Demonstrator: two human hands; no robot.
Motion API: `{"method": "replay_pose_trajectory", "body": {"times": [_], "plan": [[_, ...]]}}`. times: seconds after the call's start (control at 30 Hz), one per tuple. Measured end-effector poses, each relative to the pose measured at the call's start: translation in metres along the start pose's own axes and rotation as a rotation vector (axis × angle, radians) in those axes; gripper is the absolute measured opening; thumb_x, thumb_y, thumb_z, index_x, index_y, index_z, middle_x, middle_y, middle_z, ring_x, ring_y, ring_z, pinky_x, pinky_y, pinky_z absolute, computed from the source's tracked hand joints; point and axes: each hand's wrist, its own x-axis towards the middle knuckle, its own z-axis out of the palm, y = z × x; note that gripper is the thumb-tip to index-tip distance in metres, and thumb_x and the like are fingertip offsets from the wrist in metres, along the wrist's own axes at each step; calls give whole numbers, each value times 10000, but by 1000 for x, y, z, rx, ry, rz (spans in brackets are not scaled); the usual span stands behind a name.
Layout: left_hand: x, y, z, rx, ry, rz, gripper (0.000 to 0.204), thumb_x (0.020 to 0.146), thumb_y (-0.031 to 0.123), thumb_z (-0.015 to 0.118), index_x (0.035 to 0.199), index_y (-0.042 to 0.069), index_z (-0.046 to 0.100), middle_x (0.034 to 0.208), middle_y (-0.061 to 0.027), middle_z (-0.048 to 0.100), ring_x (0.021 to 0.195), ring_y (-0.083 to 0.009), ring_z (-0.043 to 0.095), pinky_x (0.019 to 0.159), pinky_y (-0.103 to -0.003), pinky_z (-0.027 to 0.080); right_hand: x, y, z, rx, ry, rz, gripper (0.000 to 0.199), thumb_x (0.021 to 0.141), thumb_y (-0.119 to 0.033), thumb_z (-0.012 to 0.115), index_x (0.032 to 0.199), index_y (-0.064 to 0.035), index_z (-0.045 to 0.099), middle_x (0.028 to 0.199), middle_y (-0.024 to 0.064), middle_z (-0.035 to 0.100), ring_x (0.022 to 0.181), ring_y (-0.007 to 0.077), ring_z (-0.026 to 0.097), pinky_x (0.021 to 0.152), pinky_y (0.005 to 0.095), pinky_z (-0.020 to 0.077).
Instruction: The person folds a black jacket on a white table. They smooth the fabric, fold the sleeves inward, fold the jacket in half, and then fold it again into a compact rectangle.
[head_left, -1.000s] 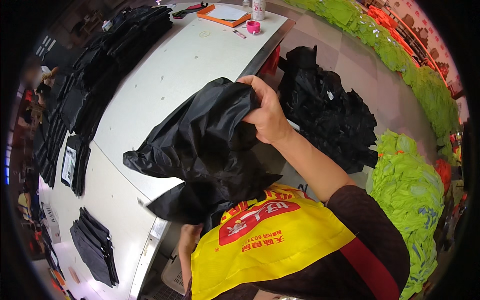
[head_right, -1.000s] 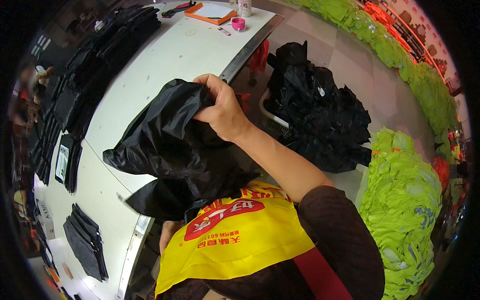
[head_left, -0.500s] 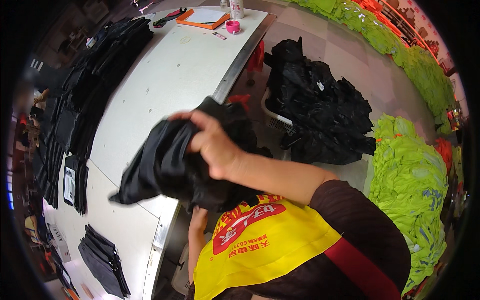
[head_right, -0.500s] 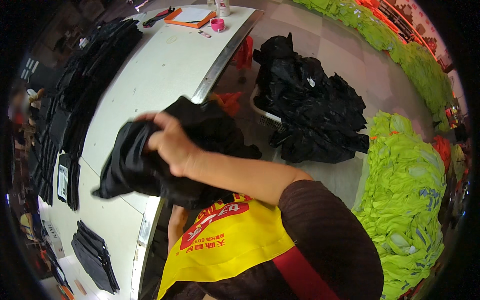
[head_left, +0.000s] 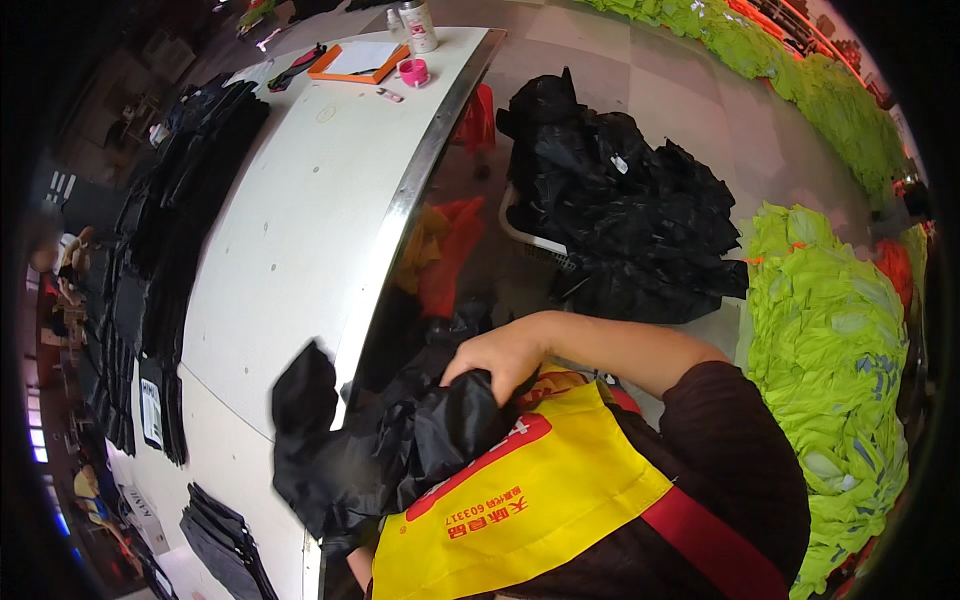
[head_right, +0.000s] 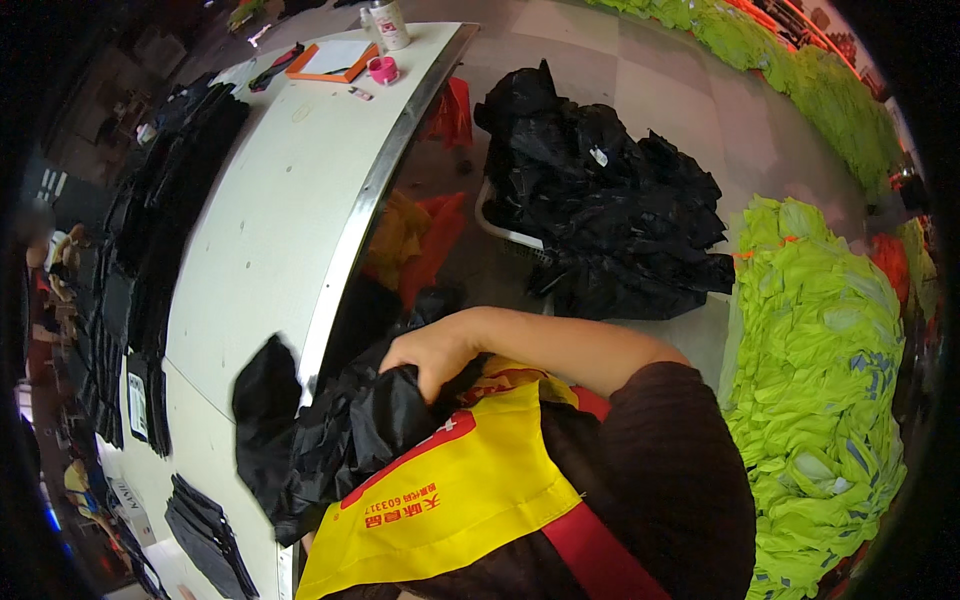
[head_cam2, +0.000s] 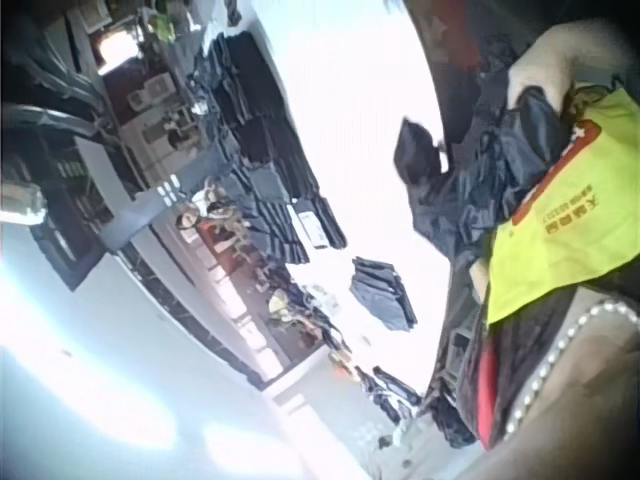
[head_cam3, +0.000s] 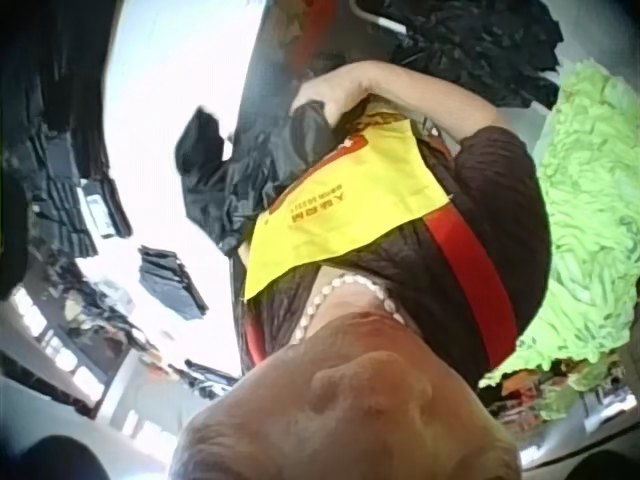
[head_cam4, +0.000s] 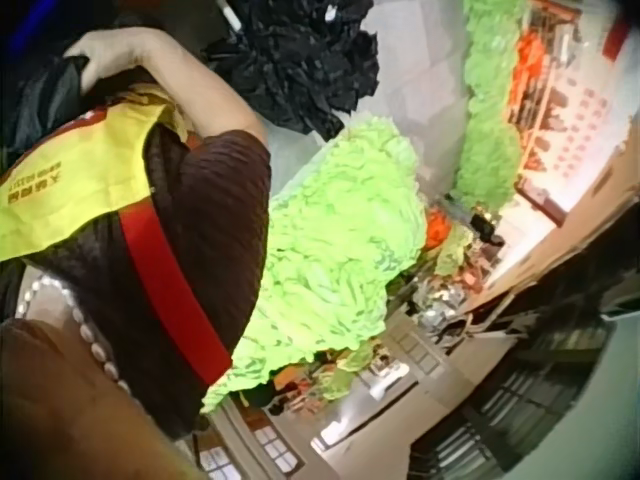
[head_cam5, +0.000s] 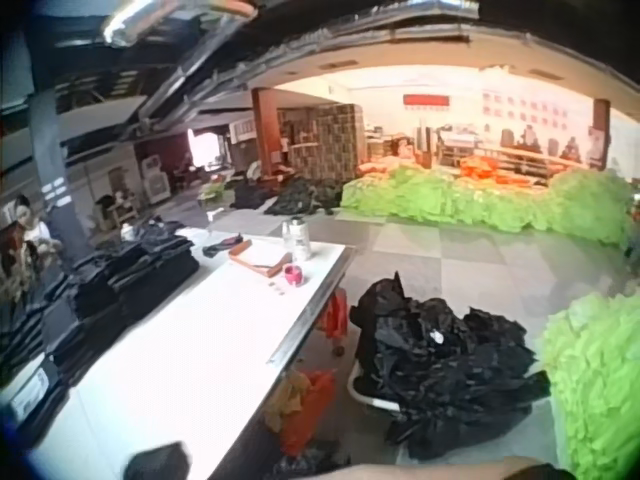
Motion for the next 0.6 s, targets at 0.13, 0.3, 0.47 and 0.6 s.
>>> {"method": "replay_pose_trajectory", "body": {"times": [0.13,0.3,0.47,0.6], "plan": [[-3,50,-27,65,231,214,752,760,312,710,1353,-4,374,1339,-81,432,1258,-176,365,1041,-286,267,-57,-27,-39,-115,-18,-108,452,709,-190,740,1043,48,551,886,125,624,795,191,605,696,307,469],[14,81,-53,83,399,360,784,741,317,732,1357,-4,368,1340,-68,426,1254,-171,365,1035,-279,275,-50,-48,-91,220,-108,-562,834,677,-604,704,1164,50,531,1080,138,584,1015,199,553,869,321,426],[4,-13,-56,66,191,-8,815,723,323,753,1360,-4,363,1340,-55,421,1249,-165,366,1029,-272,282,-4,-3,-20,318,-158,158,723,812,-540,591,1184,71,487,1108,71,560,1053,148,483,931,285,372],[-58,-90,-41,-141,-194,-338,841,709,328,771,1362,-5,358,1341,-44,417,1246,-160,367,1024,-266,289,-25,-18,-36,382,28,279,639,738,-335,732,1179,61,491,1100,98,572,1008,183,525,884,297,418]]}}
